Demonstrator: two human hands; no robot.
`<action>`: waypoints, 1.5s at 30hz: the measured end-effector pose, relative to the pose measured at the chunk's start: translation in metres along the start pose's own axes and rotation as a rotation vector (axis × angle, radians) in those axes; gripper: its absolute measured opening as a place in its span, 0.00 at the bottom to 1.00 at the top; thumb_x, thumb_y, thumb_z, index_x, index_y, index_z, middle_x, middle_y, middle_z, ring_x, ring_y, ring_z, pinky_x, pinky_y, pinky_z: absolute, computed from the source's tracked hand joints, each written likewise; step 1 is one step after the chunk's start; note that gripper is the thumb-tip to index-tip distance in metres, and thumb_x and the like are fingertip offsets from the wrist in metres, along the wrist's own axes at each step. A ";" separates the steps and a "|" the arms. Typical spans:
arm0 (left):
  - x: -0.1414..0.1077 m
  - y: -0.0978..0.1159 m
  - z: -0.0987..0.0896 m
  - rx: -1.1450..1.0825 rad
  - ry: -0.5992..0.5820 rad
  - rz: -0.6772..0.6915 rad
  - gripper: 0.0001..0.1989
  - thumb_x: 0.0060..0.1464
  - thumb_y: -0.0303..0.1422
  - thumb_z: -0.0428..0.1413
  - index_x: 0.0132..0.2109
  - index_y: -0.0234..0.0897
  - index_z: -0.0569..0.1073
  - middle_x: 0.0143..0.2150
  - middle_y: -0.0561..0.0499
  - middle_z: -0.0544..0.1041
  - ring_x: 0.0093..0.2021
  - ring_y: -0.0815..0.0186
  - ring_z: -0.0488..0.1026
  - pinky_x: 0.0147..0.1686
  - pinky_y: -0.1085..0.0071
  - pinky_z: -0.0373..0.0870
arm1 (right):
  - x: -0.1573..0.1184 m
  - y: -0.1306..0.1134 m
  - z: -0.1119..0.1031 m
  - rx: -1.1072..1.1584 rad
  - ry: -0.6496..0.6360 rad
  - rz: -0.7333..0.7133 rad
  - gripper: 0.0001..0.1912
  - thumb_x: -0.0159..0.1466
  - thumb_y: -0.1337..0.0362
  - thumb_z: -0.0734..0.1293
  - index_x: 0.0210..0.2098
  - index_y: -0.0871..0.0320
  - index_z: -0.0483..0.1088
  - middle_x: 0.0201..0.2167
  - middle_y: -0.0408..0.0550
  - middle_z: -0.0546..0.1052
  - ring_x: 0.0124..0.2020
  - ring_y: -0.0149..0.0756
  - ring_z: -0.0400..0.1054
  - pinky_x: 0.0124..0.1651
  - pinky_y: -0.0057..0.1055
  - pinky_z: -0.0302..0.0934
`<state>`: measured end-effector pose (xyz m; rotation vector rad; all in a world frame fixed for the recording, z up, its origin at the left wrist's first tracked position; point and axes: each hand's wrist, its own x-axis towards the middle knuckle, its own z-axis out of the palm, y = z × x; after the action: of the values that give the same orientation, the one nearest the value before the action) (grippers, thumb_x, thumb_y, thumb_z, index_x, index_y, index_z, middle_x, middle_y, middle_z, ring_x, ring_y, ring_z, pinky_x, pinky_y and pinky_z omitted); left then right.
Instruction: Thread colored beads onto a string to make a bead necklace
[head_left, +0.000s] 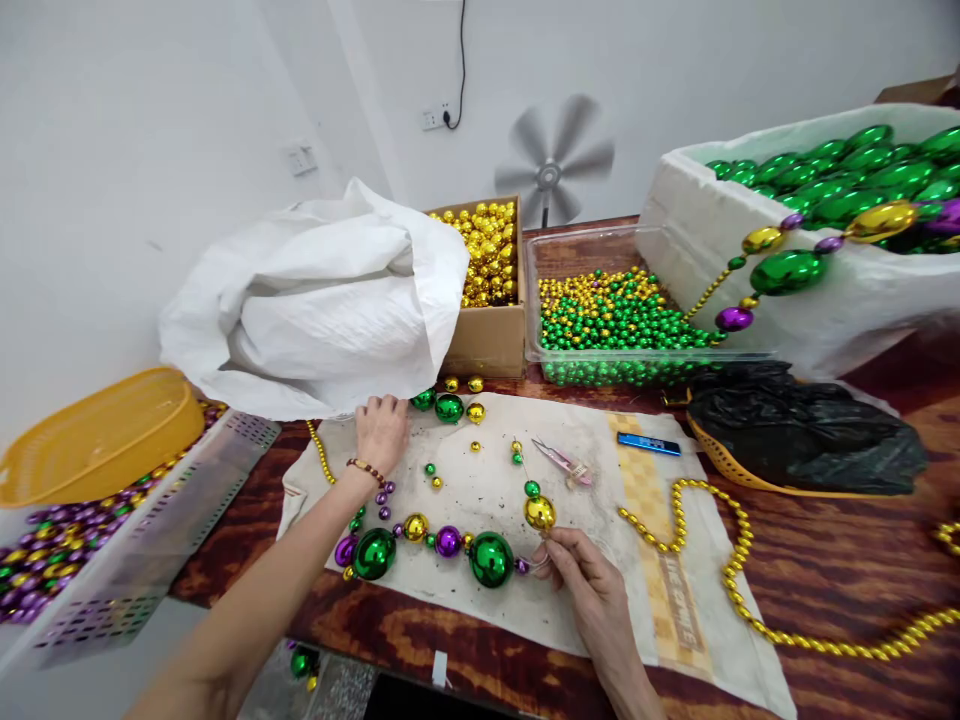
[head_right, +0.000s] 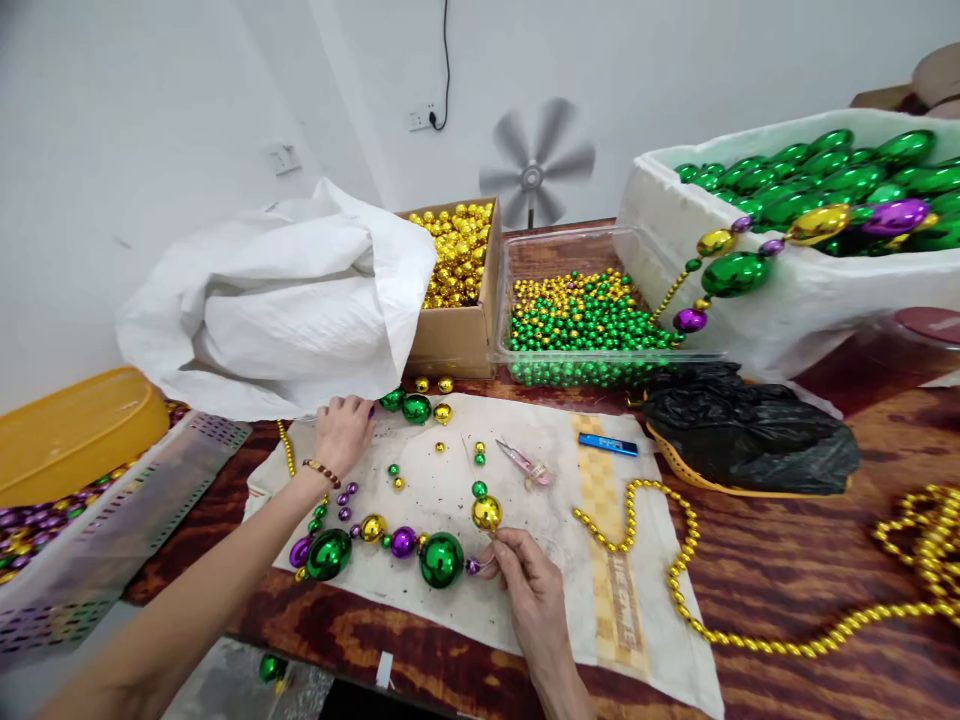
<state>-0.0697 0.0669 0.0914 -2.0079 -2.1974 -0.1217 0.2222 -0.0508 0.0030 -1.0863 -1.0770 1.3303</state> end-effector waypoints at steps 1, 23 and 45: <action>0.006 -0.008 0.004 0.044 0.008 0.008 0.14 0.60 0.29 0.51 0.51 0.34 0.76 0.50 0.32 0.75 0.55 0.41 0.66 0.51 0.48 0.59 | 0.000 0.000 0.001 -0.006 -0.003 -0.002 0.17 0.64 0.49 0.70 0.35 0.58 0.75 0.25 0.49 0.78 0.24 0.37 0.73 0.25 0.27 0.65; -0.044 0.082 -0.044 -1.720 -0.091 -0.165 0.16 0.47 0.33 0.67 0.44 0.38 0.78 0.39 0.49 0.79 0.38 0.67 0.73 0.37 0.73 0.71 | -0.011 -0.013 0.010 -0.058 -0.029 -0.109 0.13 0.68 0.54 0.65 0.37 0.58 0.74 0.25 0.47 0.80 0.24 0.34 0.74 0.27 0.26 0.65; -0.049 0.111 -0.078 -1.953 -0.040 -0.110 0.16 0.47 0.36 0.69 0.45 0.42 0.83 0.46 0.47 0.82 0.44 0.65 0.75 0.43 0.72 0.71 | -0.020 -0.001 0.016 -0.073 -0.022 -0.163 0.16 0.71 0.54 0.62 0.35 0.58 0.74 0.26 0.47 0.78 0.26 0.34 0.72 0.28 0.27 0.64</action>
<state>0.0498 0.0164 0.1537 -2.0397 -2.0444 -3.1150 0.2067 -0.0707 0.0071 -1.0161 -1.2125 1.1835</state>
